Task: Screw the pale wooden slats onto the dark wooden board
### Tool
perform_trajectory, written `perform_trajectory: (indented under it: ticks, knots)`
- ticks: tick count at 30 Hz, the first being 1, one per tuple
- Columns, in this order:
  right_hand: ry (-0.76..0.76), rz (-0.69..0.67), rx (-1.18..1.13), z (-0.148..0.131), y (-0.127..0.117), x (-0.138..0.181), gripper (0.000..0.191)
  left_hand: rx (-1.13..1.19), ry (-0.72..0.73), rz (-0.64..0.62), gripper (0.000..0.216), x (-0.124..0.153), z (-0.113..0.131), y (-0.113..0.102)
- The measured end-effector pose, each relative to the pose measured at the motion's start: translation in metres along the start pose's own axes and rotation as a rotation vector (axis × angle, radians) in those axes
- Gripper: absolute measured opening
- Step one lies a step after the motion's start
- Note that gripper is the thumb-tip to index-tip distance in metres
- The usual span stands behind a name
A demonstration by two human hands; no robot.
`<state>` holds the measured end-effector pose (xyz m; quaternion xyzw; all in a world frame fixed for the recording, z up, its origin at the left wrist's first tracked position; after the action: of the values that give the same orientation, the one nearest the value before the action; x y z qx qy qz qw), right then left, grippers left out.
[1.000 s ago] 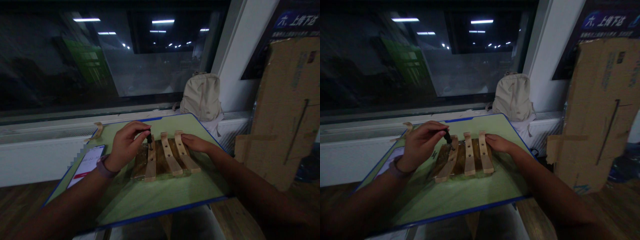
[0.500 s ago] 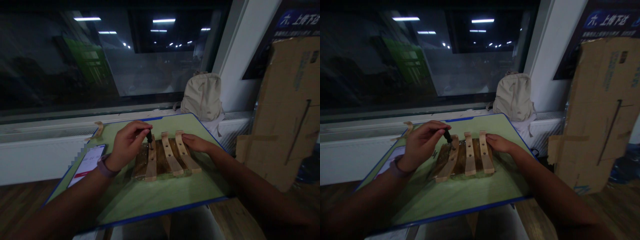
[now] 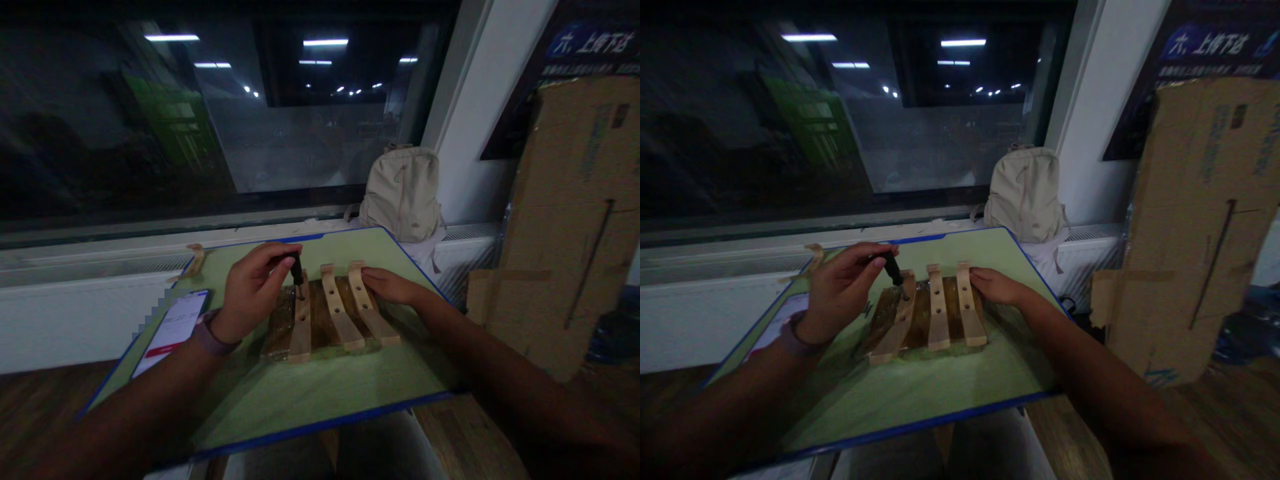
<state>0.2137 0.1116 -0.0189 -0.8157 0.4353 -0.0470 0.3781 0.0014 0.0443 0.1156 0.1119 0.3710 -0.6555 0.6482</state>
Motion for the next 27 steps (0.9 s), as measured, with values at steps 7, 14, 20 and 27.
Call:
perform_trajectory:
  ticks: [7, 14, 20, 27]
  knots:
    - [-0.002, -0.001, 0.006, 0.003, 0.001, -0.001, 0.052, -0.013, 0.133, 0.027, 0.016, 0.0, 0.01, -0.001]
    - [-0.002, 0.001, 0.026, 0.002, 0.001, -0.002, 0.045, 0.021, 0.019, -0.053, 0.015, 0.001, 0.002, 0.004]
    - [-0.002, 0.0, -0.002, 0.001, 0.001, -0.001, 0.049, 0.038, 0.089, -0.045, 0.019, 0.001, 0.006, 0.005]
    - [-0.001, 0.02, 0.008, 0.009, 0.001, -0.001, 0.044, 0.071, -0.082, -0.067, 0.02, 0.002, -0.013, 0.008]
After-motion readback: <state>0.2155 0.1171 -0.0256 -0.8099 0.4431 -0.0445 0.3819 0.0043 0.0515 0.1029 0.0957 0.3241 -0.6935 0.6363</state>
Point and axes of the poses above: each hand's wrist, its own x-axis away from the middle knuckle, its own y-axis out of the palm, z = x × y, the point moved 10 cm from there along -x, towards the middle knuckle, and after that the axes turned 13 degrees about -y, right-handed, at the moved point
